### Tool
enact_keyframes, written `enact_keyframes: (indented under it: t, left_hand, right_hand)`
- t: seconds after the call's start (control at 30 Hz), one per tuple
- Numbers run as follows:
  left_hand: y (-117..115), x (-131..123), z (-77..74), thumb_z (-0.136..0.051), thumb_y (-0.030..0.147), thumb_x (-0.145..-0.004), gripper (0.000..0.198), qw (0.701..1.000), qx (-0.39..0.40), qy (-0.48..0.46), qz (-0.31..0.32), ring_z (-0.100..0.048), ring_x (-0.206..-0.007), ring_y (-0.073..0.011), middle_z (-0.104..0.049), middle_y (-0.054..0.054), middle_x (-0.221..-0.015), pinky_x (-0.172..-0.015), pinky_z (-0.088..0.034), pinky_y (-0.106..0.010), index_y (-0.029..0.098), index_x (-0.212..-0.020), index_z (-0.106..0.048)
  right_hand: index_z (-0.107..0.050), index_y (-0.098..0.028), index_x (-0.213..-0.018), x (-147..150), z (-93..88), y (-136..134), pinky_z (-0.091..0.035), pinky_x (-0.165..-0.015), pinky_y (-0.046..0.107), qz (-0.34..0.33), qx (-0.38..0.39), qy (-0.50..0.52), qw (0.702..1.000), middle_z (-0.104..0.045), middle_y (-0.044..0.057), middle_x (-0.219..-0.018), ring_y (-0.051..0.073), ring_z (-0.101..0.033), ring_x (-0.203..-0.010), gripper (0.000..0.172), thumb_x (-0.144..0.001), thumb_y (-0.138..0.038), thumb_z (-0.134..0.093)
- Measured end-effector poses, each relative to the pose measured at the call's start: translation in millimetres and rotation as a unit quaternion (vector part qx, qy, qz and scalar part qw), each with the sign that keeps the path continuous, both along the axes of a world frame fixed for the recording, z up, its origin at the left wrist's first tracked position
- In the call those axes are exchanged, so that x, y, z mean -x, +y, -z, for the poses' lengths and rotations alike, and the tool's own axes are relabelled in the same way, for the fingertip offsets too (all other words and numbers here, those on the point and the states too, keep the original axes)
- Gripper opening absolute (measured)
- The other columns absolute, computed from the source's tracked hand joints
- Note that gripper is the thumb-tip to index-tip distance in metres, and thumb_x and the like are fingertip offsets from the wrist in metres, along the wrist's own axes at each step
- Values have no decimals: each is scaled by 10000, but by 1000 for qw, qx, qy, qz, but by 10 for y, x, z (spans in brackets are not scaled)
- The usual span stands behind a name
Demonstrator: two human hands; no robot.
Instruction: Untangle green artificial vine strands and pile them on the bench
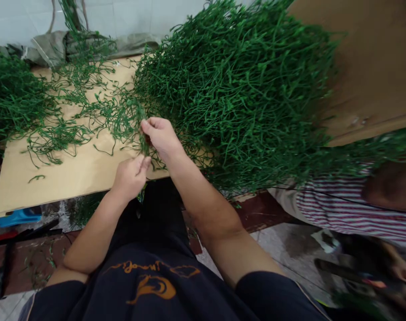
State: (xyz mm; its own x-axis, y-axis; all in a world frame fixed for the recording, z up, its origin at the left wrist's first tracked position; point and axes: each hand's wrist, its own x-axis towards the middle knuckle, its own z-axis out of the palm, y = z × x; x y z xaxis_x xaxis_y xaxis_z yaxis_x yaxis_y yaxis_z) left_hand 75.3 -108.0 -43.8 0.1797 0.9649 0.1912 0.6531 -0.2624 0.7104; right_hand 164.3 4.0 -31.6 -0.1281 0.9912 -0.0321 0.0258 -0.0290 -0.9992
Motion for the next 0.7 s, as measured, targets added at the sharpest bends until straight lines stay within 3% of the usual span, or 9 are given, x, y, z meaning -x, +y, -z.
enact_keyframes:
  t: [0.07,0.13,0.23,0.33,0.47,0.6,0.7]
  left_hand:
    - [-81,-102,-42,-365,349,-867,339,992,1,36,125,-413,-533,-133,-450,-8,-530,-541,-276,-260,191,-570,-413]
    - [-114,-142,-72,-375,351,-864,342,980,24,61,190,-432,-543,-134,-476,-13,-543,-536,-283,-256,187,-570,-433]
    - [-14,-26,-88,-333,374,-887,378,994,63,12,87,-447,-539,-122,-487,-7,-546,-550,-322,-249,182,-584,-454]
    - [152,168,-83,-320,445,-891,394,989,69,-131,-8,-486,-581,-116,-527,-9,-590,-591,-370,-243,179,-655,-490]
    - [228,276,-37,-381,543,-843,418,957,104,-267,-34,-474,-543,-98,-524,-1,-579,-548,-374,-230,175,-686,-501]
    - [219,299,17,-416,557,-822,425,946,104,-301,-62,-462,-537,-94,-530,-6,-586,-545,-390,-232,169,-677,-513]
    - [271,298,18,-466,517,-814,368,949,59,-296,-86,-520,-684,-107,-596,-35,-770,-643,-425,-229,159,-807,-557]
  right_hand:
    - [-326,-199,-584,-37,-22,177,-263,-378,162,57,-27,14,998,-320,-66,-504,27,-298,-409,392,-822,-461,-492]
    - [-343,-198,-601,-96,-79,298,-279,-377,157,56,-41,31,997,-344,-63,-520,24,-315,-408,394,-819,-498,-474]
    - [-409,-188,-622,-162,-180,298,-296,-379,157,4,-52,37,998,-398,-56,-531,22,-345,-408,359,-809,-476,-510]
    - [-447,-177,-617,-200,-210,177,-282,-369,165,-10,-41,28,999,-453,-45,-546,21,-340,-406,321,-809,-415,-544]
    - [-461,-171,-597,-273,-146,88,-263,-352,174,-3,-4,25,1000,-476,-44,-539,17,-291,-383,308,-811,-369,-560]
    - [-480,-173,-610,-341,-117,92,-291,-359,170,-29,-5,41,999,-493,-43,-548,20,-330,-393,321,-778,-425,-586]
    - [-496,-174,-625,-344,-132,81,-302,-364,175,-53,-9,43,998,-494,-40,-551,28,-363,-410,331,-757,-460,-597]
